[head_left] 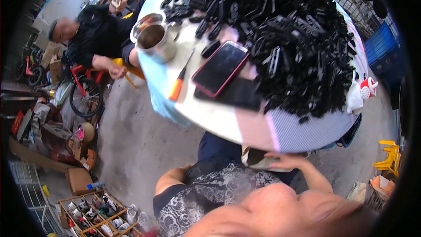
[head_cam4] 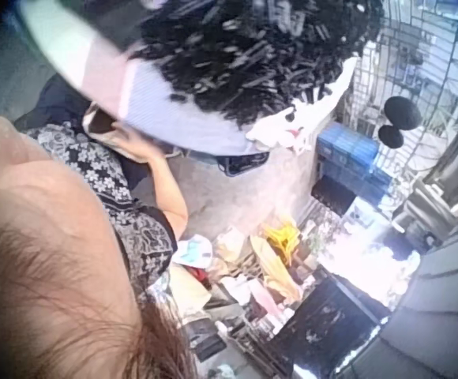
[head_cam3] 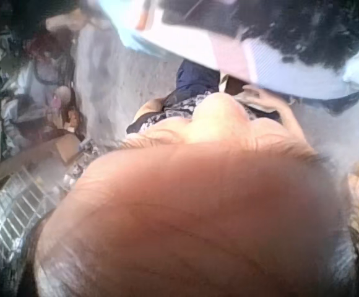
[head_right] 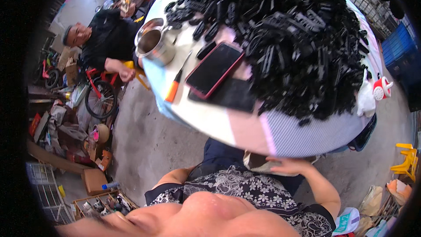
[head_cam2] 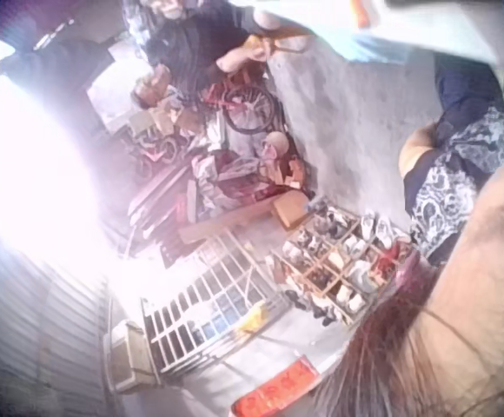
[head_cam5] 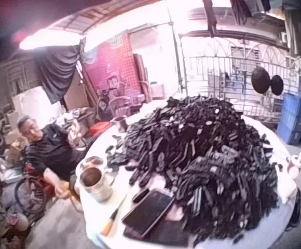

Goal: The person repeatedly takes plastic pieces from a pile on the table, assembles them by attaching smaller components by hand, and drops the finished parts into a bag.

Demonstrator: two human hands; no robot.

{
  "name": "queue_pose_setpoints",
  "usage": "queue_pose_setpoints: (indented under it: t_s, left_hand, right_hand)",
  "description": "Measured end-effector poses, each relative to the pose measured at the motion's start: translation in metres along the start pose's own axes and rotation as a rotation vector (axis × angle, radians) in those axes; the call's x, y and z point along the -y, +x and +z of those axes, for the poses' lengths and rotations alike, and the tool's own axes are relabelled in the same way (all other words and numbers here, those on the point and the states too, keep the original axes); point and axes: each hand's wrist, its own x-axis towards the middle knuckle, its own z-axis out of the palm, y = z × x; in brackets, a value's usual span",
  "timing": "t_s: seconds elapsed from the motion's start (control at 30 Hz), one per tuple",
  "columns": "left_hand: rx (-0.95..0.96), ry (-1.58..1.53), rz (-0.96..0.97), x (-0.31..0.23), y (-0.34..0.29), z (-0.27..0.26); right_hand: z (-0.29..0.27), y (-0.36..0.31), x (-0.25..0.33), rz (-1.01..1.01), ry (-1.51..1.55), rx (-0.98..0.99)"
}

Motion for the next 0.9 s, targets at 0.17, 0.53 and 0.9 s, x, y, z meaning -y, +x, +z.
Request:
queue_pose_setpoints:
  t_s: [0.17, 0.53, 0.9]
  left_hand:
    - [-0.014, -0.167, -0.017, -0.04, 0.046, 0.01]
    - [-0.053, -0.529, -0.094, -0.053, 0.088, 0.03]
    - [-0.126, -0.749, -0.12, 0.014, 0.043, 0.014]
  right_hand:
    - [-0.053, -0.027, 0.04, -0.112, 0.154, -0.115]
    - [-0.148, -0.024, 0.006, -0.041, 0.002, -0.169]
    - [-0.093, 0.008, -0.055, -0.086, -0.102, -0.296]
